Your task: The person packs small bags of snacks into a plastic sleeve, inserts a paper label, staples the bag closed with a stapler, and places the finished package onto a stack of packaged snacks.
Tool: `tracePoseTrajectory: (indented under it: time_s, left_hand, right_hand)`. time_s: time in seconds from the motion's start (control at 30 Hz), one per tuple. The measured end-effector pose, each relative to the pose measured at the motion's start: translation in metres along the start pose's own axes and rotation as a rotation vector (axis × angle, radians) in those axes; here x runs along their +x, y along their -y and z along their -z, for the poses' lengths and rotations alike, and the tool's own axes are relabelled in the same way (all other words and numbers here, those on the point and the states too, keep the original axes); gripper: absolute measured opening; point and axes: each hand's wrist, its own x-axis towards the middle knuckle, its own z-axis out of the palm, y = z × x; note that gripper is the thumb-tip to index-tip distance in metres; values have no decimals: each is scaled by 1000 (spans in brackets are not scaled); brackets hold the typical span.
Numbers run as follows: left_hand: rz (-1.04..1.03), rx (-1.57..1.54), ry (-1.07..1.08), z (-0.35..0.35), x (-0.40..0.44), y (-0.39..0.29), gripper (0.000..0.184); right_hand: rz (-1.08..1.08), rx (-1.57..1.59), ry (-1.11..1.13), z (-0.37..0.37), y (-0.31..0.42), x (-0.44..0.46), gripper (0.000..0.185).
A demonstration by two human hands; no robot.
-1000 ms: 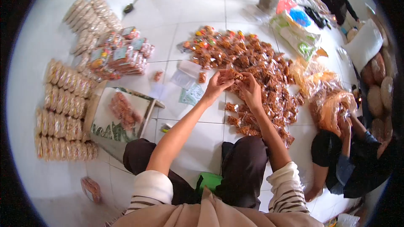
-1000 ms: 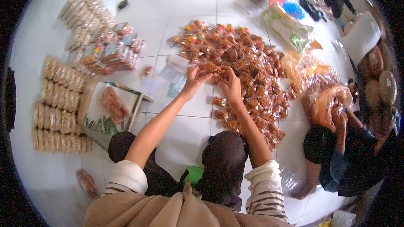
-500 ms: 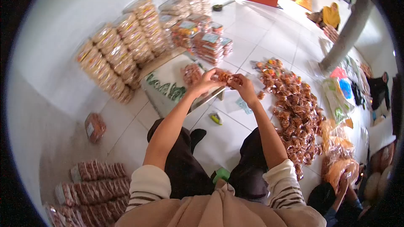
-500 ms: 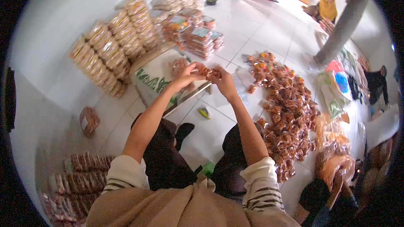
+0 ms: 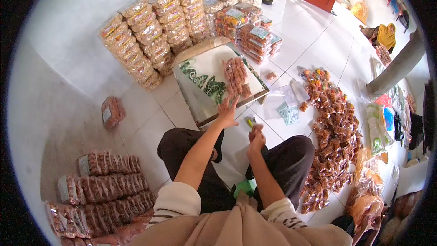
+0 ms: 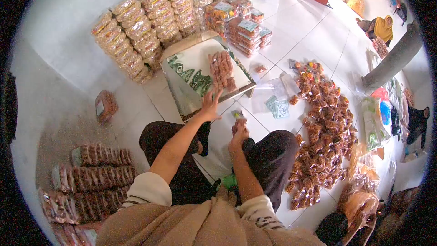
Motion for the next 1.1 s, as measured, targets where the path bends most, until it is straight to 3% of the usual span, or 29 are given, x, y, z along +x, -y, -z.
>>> tracePoseTrajectory:
  time_s: [0.03,0.07,0.13,0.17,0.3,0.43,0.6,0.67,0.73,0.8,0.87,0.97,1.1]
  left_hand:
    - [119,134,138,-2,-8,-2,97]
    - [126,131,152,-10,-9,1,97]
    - [55,35,-108,-27,-12,7,90]
    - [63,30,-88,-33,-12,8,90]
    - [-40,-26,-253,-36,8,7,62]
    - [-143,-7,-288,-36,21,12,49]
    - [-116,43,-275,-53,24,20,44]
    - [-204,78,-215,-45,22,16,47]
    - [-188,121,-114,-35,16,15,53]
    - [-181,-117,-153,-28,25,25,56]
    - [-149,-132,-224,-22,52,36,53]
    - [-175,-91,-195,-15,107,50,47]
    - [-359,247,-84,-15,147,66,43]
  right_hand:
    - [17,-257,-561,-16,-13,-20,10]
    - [8,-259,-574,-20,-17,-23,10]
    - [-106,-295,-617,-25,-22,-30,25]
    - [-139,-303,-520,-46,-12,-28,34]
    - [-164,-218,-310,-75,-3,0,33]
    - [-157,-212,-305,-62,-16,30,32]
    - [-41,-283,-363,-67,-25,55,32]
    - [-18,-301,-424,-70,-28,68,32]
    - [348,-715,-322,-74,-26,82,28]
    - [328,-749,-344,-81,-23,89,31]
    - [312,-743,-533,-84,-28,94,30]
    - [379,-724,-534,-83,-30,94,28]
    - [347,-562,-540,-69,-37,108,31]
